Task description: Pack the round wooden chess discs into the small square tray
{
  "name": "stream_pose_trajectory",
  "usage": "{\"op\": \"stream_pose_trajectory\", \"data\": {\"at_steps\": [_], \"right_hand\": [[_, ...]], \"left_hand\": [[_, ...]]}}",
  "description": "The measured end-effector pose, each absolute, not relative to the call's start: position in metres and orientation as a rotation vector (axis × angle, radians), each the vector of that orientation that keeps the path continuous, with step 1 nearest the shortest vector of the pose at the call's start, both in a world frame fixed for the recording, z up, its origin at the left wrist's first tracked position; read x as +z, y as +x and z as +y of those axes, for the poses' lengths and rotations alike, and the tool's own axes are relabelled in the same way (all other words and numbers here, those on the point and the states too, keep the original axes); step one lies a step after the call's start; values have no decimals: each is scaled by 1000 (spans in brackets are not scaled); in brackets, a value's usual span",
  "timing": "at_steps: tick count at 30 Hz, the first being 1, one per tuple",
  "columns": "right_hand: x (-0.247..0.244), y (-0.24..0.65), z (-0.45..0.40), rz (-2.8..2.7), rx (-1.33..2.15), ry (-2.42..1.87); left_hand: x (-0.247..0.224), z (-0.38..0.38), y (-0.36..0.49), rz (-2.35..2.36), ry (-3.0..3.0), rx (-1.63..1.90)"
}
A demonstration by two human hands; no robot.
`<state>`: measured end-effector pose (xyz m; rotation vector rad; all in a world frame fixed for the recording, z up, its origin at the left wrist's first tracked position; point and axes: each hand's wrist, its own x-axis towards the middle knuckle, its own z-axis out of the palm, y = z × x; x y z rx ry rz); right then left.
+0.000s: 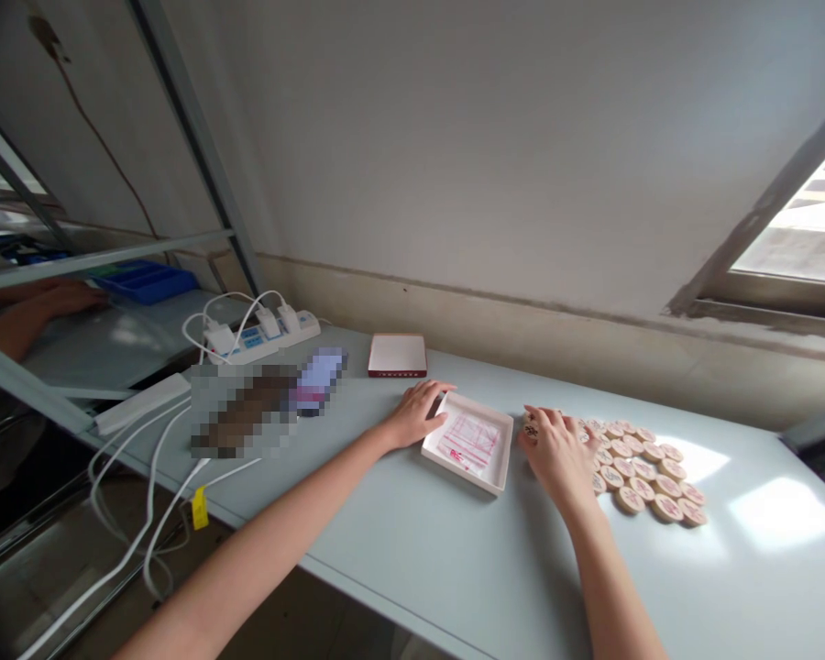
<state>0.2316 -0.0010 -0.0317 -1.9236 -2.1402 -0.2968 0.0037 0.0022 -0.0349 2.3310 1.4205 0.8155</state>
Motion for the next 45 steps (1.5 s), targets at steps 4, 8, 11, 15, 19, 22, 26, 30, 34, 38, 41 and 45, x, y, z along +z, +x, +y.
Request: {"op": "stream_pose_trajectory", "data": {"at_steps": [4,8,11,15,19,22,26,30,34,38,41,45], "right_hand": [[-33,229,-1,-2189,-274,-1899],[-36,229,2,-2185,-244,-1841],[-38,231,4,-2161,-197,-1774],[-35,230,4,-2069,-148,-1726],[-26,224,1,-1934,-132,-1559],[-20,214,-4,-2035,81,-1307],[-20,194,-12,-2280,231,-1211],[-20,183,-14,-2324,260,-1140],[-9,202,-14,-2261,46,-1325],[-3,239,-16,-2187,-152,-1717],[-7,253,-18,-2216,-87,-1863],[-12,250,-18,-2246,-165,-1834]], "left_hand": [[-33,1,3,1402,2334,827],[-33,2,3,1384,2333,849],[-34,3,3,1371,2333,877],[-37,6,3,1363,2321,918],[-41,9,3,1323,2304,962],[-42,10,4,1286,2316,981],[-42,8,6,1258,2377,984],[-38,4,7,1265,2423,945],[-31,1,8,1292,2456,854],[-24,-4,11,1225,2469,879],[-21,-8,15,1138,2503,849],[-21,-9,15,1130,2546,773]]}}
